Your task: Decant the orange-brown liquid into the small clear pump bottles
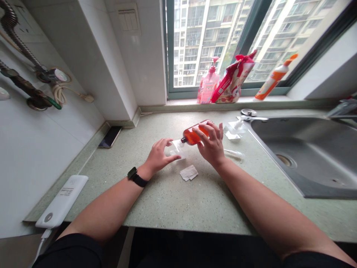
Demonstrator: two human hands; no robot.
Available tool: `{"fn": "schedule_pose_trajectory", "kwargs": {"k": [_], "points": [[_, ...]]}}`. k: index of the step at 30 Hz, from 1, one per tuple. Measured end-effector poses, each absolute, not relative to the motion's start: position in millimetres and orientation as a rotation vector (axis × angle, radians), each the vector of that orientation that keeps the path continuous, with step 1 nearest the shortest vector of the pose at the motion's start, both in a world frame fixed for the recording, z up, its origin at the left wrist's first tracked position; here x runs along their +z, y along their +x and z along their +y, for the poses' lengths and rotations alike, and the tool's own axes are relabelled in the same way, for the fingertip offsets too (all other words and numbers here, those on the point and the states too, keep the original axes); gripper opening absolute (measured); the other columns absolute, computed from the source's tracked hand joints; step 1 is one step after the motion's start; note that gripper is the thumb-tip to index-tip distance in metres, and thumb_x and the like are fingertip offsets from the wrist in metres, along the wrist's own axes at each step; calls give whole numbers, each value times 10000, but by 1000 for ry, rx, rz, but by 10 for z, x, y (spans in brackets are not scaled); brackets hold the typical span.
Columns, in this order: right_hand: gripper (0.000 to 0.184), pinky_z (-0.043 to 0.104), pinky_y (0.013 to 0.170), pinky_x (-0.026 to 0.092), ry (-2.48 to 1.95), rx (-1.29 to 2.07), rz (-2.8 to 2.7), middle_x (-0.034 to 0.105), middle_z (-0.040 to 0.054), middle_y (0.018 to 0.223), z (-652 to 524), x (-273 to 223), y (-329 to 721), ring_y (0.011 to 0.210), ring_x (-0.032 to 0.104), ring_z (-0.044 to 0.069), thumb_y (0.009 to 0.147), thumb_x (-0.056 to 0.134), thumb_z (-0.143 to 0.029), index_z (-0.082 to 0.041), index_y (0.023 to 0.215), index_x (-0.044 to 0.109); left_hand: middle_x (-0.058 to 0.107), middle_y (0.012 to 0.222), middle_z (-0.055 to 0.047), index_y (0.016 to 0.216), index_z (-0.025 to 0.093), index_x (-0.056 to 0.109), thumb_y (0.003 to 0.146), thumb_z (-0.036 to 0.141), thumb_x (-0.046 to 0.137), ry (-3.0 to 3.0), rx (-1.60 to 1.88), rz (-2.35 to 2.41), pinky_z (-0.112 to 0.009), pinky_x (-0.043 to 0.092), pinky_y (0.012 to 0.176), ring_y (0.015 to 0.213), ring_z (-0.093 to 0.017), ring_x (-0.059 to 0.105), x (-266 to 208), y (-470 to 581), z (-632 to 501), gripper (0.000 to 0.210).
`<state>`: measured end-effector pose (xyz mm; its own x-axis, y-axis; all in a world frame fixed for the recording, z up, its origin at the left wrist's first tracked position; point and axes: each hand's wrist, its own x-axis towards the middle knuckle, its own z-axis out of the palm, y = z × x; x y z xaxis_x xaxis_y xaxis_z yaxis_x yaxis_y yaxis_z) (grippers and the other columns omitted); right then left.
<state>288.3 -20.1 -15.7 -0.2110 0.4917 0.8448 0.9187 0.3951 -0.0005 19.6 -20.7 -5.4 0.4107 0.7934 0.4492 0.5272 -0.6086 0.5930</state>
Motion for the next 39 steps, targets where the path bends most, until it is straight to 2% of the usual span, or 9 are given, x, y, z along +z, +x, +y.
{"fn": "schedule_pose_trajectory", "kwargs": {"k": [14,39], "points": [[842,701,1319,209,-1237,-685,-1869,572,40,1478,-188,-167,2895,1473,456,342,881,659,-81,-456,1591,405,730,1135,-82,1270,221,624,775,606,900,2333,1039,1127,-475,543,998,1079,-301,715,-65,189,-195,685],[872,700,1321,205,-1255,-693,-1874,555,37,1501,-187,-165,2903,1479,449,340,886,655,-89,-469,1613,360,728,1142,-84,1286,237,626,792,639,872,2328,1019,1129,-480,559,980,1084,-298,712,-63,181,-205,683]]}}
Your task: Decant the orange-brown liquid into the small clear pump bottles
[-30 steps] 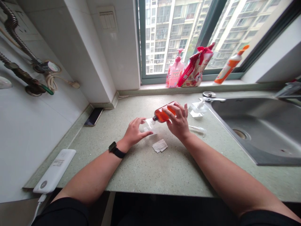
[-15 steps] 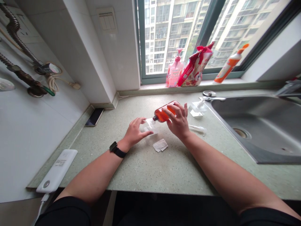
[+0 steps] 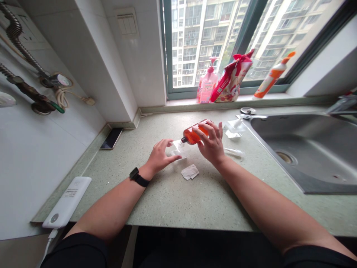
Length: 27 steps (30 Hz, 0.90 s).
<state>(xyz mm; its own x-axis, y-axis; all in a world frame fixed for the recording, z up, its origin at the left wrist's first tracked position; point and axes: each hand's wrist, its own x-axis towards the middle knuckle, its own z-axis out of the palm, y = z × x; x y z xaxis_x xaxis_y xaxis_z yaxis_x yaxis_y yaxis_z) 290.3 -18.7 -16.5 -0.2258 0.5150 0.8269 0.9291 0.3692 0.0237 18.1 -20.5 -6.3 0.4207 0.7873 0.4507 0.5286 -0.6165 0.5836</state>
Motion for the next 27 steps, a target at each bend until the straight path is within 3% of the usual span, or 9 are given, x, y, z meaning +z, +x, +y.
{"fn": "schedule_pose_trajectory", "kwargs": {"k": [27], "points": [[883,712,1313,230,-1230,-691,-1846,573,40,1471,-200,-146,2883,1474,468,347,885,643,-63,-480,1609,360,727,1146,-87,1275,230,621,791,639,872,2319,1014,1121,-488,553,992,1094,-300,709,-53,183,-211,682]]}}
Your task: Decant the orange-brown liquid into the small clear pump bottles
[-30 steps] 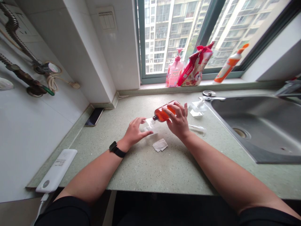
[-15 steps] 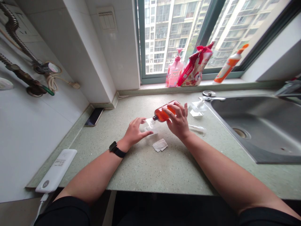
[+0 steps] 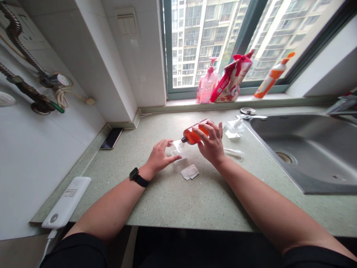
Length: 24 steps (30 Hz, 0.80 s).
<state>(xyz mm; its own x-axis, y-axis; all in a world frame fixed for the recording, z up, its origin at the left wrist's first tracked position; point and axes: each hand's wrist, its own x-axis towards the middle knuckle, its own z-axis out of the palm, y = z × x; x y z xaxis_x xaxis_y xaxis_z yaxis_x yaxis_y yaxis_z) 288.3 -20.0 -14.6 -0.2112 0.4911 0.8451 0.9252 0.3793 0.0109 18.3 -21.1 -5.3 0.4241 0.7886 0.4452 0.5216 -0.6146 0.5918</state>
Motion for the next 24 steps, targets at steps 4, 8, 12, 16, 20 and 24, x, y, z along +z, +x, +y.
{"fn": "schedule_pose_trajectory", "kwargs": {"k": [4,8,12,16,20,24], "points": [[883,718,1310,236,-1242,-683,-1847,573,38,1475,-204,-143,2880,1474,471,350,891,647,-73,-491,1610,353,728,1150,-87,1277,236,619,792,645,869,2315,1008,1125,-493,553,991,1093,-301,709,-48,186,-211,682],[889,713,1313,234,-1236,-689,-1843,573,39,1470,-205,-142,2883,1469,473,347,890,643,-67,-493,1613,349,728,1150,-87,1280,238,621,791,647,868,2316,1011,1127,-490,557,982,1093,-302,710,-51,187,-211,684],[901,716,1310,239,-1256,-684,-1853,562,35,1487,-200,-149,2893,1469,468,354,882,644,-72,-498,1618,347,729,1150,-87,1280,244,624,795,658,859,2319,1013,1126,-485,561,973,1088,-301,711,-53,184,-213,680],[885,710,1314,236,-1251,-686,-1848,563,34,1485,-201,-149,2892,1474,466,351,890,648,-83,-495,1614,350,729,1150,-88,1284,238,621,795,665,855,2322,1010,1118,-492,557,982,1087,-302,711,-47,185,-215,690],[867,708,1317,232,-1232,-695,-1843,566,40,1479,-206,-144,2891,1478,465,346,895,643,-79,-481,1609,360,729,1147,-90,1286,234,622,799,675,847,2326,1007,1120,-495,556,988,1086,-302,711,-52,187,-212,694],[860,718,1311,238,-1233,-700,-1852,559,44,1491,-204,-144,2898,1482,461,351,892,644,-84,-470,1608,368,728,1148,-87,1283,240,626,791,668,857,2329,1016,1128,-491,557,992,1088,-299,711,-68,186,-205,692]]}}
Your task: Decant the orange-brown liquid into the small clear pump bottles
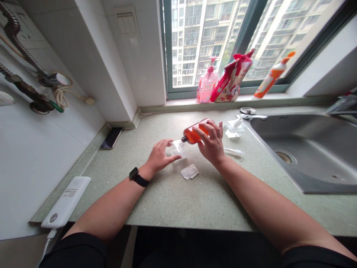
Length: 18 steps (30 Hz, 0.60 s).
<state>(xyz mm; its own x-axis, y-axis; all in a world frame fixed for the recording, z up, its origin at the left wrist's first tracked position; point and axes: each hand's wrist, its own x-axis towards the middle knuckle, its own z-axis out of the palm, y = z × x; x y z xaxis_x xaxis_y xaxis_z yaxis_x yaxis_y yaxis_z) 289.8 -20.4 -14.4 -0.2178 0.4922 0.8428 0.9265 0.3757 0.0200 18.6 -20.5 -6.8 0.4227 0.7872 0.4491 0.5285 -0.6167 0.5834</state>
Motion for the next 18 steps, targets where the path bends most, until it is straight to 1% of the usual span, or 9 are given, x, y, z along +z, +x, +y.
{"fn": "schedule_pose_trajectory", "kwargs": {"k": [8,12,18], "points": [[874,730,1305,242,-1258,-698,-1848,568,48,1471,-209,-135,2887,1488,462,362,888,639,-78,-482,1606,348,730,1146,-86,1283,247,628,796,676,849,2333,1019,1125,-489,562,984,1085,-299,712,-62,185,-211,686],[856,728,1302,245,-1239,-701,-1847,566,53,1467,-209,-136,2892,1487,460,358,895,629,-76,-469,1605,356,729,1148,-84,1281,245,625,794,660,859,2331,1013,1126,-494,558,995,1087,-298,712,-63,185,-209,681],[902,728,1305,230,-1251,-664,-1855,556,40,1499,-204,-143,2901,1488,451,362,879,629,-72,-492,1623,341,727,1146,-83,1282,244,620,795,651,863,2320,1012,1122,-499,558,1002,1090,-298,711,-58,183,-211,679]]}}
